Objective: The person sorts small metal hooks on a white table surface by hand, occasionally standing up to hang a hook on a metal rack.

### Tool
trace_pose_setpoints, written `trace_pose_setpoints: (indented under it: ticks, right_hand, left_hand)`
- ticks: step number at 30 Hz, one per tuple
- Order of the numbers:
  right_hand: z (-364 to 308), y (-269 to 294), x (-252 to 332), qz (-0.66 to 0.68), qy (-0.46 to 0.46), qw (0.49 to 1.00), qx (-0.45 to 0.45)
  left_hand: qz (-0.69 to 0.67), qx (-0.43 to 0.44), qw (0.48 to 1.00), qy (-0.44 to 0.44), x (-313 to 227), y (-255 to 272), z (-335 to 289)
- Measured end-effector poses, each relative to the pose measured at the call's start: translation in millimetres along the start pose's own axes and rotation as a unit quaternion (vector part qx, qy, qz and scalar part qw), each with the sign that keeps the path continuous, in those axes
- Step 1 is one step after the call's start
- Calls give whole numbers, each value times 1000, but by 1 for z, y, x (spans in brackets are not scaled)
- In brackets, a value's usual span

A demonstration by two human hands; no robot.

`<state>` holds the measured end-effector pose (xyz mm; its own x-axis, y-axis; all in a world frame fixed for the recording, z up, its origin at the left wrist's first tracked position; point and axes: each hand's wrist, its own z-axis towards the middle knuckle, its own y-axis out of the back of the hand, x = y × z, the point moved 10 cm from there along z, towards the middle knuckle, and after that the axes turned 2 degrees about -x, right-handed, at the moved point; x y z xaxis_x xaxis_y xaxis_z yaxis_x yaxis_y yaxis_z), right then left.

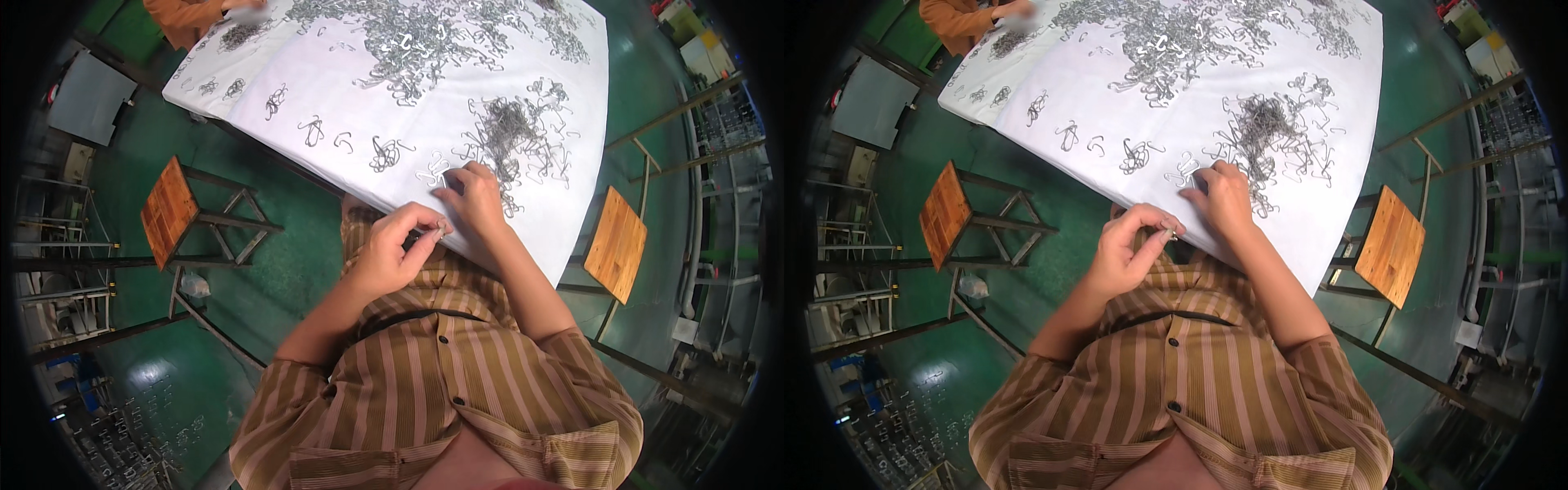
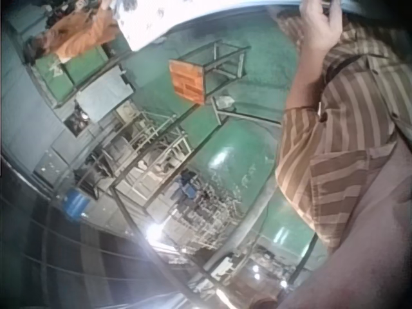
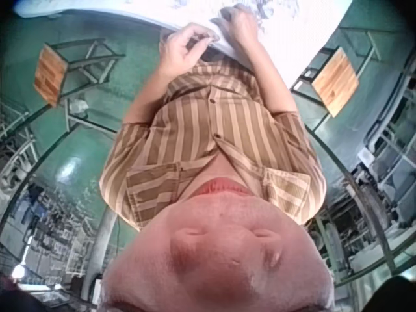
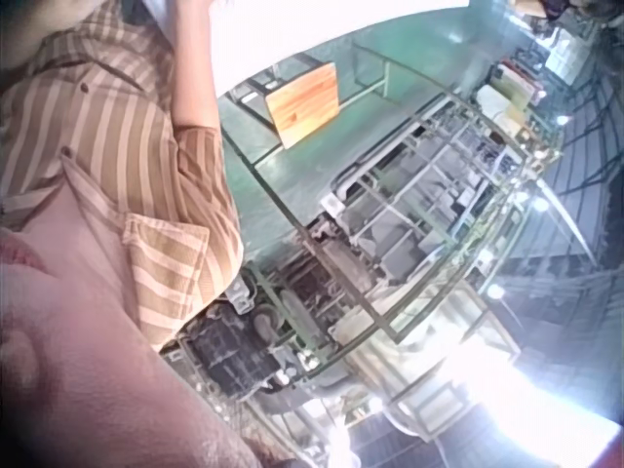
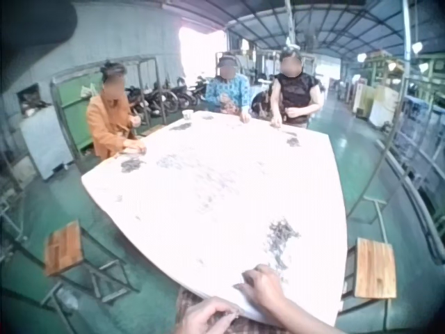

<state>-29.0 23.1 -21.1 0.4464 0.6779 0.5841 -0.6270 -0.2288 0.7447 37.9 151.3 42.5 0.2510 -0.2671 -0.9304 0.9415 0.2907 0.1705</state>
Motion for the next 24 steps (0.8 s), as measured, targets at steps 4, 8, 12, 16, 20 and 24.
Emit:
trace_pose_setpoints:
  ticks: [4, 8, 12, 16, 20, 24]
  right_hand:
    - [4, -8, 11, -43, 14, 999, 12]
    - [3, -17, 15, -119, 42, 989, 78]
    - [-3, -30, 22, -229, 98, 959, 136]
    - [-2, -20, 23, -194, 86, 968, 136]
    - [1, 6, 4, -20, -30, 996, 81]
    - [-14, 5, -6, 324, -192, 920, 103]
  left_hand:
    - [24, -26, 999, -9, -1, 5, -4]
    - [-5, -21, 1000, 1, 12, 1, -4]
    - [-9, -29, 1000, -3, 15, 1, 3]
    - [-14, -40, 999, -13, 12, 3, 2]
    - [2, -44, 999, 5, 22, 0, -1]
    - [41, -51, 998, 8, 25, -1, 1]
